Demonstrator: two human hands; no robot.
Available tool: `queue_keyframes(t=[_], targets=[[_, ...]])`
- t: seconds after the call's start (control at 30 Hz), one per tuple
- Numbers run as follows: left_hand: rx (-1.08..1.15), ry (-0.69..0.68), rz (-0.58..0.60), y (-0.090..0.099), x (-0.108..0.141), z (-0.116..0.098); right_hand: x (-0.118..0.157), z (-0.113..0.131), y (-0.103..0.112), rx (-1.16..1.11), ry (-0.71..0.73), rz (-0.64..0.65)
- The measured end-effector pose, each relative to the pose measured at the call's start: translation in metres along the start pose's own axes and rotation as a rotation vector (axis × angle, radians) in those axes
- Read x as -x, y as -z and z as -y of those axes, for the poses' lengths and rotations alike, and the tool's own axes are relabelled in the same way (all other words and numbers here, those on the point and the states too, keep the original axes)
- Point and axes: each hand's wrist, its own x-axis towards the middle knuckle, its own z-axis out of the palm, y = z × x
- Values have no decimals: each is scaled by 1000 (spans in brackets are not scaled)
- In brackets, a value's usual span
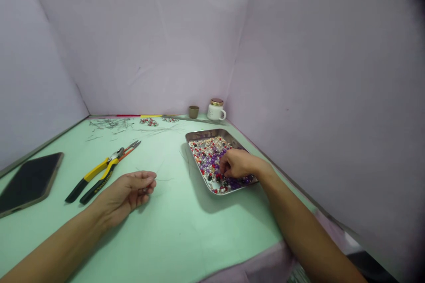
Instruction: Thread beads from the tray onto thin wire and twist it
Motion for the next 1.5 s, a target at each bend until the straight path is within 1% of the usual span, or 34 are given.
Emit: queue_keyframes(t=[0.13,0.33,0.6,0.73,0.97,1.1,1.17,1.2,1.27,1.33,1.37,1.4,1.47,1.5], targets=[[-11,-2,11,0,-2,0,0,5,-1,83,-36,-32],[-24,-9,24,1,-1,1,-3,4,-7,133,-28,-78],[-37,-13,26,0,1,0,-2,6,-6,102,-3,-46],[-43,-14,34,0,1,0,-2,8,-5,89,8,-56],[-41,-4,40,0,0,0,-5,13,-7,130,-36,-58],[-38,-10,39,1,-1,1,-4,12,-8,134,-48,-47],[-29,-23,48,1,0,2,-2,10,-6,113,-59,-88],[-18,-34,56,1,0,3,0,11,-4,78,-62,-138],[6,-62,75,0,1,5,1,16,2,-88,-69,-340],[42,-102,85,0,2,4,-1,32,9,-405,-45,-561],[64,-120,85,0,3,3,-4,45,11,-602,-41,-616],[88,-154,79,0,4,1,-7,60,12,-819,-36,-630],[136,-203,67,0,7,-4,-19,93,8,-1248,39,-589],[156,-234,52,1,8,-7,-26,110,4,-1433,55,-568]])
